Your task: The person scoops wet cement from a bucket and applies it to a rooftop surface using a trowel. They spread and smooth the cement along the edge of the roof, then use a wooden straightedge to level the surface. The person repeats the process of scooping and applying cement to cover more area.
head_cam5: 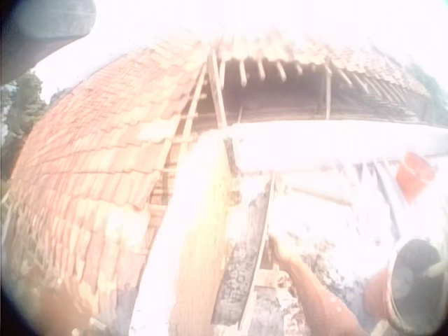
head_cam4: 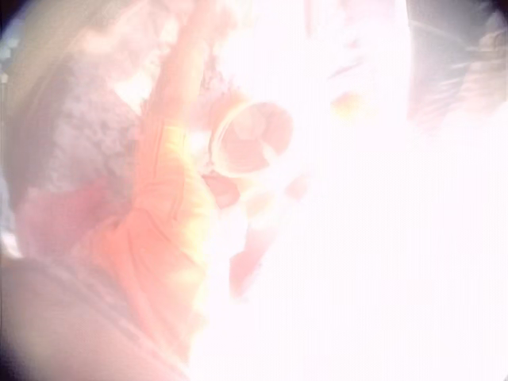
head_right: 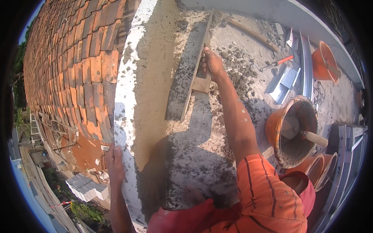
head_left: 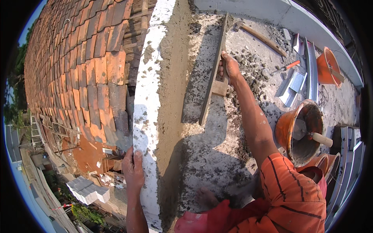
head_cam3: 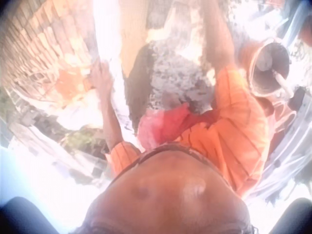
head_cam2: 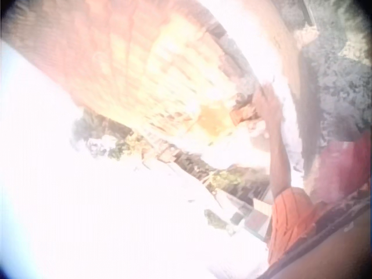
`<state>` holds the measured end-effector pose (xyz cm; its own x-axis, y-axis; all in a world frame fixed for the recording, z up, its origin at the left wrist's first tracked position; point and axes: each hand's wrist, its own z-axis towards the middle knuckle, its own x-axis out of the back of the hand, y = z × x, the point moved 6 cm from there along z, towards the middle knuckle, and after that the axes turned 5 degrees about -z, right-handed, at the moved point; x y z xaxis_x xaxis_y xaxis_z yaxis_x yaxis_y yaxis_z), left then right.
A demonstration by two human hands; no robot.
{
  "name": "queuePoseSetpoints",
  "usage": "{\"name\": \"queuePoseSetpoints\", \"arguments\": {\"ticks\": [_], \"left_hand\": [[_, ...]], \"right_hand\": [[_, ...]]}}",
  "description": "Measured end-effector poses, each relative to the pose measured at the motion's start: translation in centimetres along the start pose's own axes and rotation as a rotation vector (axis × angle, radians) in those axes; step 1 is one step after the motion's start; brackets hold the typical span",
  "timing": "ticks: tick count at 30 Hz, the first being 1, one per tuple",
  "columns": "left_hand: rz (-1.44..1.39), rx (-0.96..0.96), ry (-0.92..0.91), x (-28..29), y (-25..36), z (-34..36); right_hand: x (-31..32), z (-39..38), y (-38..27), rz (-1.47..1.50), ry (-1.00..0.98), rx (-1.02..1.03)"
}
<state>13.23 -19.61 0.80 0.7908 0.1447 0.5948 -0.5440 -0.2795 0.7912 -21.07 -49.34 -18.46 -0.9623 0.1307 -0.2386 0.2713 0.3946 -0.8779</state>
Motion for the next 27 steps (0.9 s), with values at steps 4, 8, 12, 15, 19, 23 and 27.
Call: {"name": "queuePoseSetpoints", "arguments": {"ticks": [4,8,12,15,19,23,27], "left_hand": [[0.044,-0.022,0.003,-0.6,0.5,0.2],[0.1,-0.02,0.0,0.2,0.7,-0.2],[0.097,-0.058,0.026,0.0,1.3,-0.2],[0.06,-0.035,-0.017,-0.2,1.3,0.1],[0.024,0.005,-0.017,-0.3,0.4,0.3],[0.019,-0.002,0.003,0.0,0.8,-0.1],[0.03,0.036,-0.019,0.0,0.0,0.1]], "right_hand": [[0.2,-4.5,-2.3,-0.062,0.003,0.068],[-6.4,-7.0,-1.4,-0.033,-0.187,0.009],[-9.6,-2.4,-0.9,-0.025,-0.209,0.036],[-9.5,2.7,-1.4,-0.017,-0.23,-0.048],[-7.2,7.2,-2.4,-0.016,-0.192,-0.027],[0.1,7.4,-2.7,0.065,-0.136,-0.013],[8.6,6.9,-3.4,-0.017,-0.075,-0.036]]}}
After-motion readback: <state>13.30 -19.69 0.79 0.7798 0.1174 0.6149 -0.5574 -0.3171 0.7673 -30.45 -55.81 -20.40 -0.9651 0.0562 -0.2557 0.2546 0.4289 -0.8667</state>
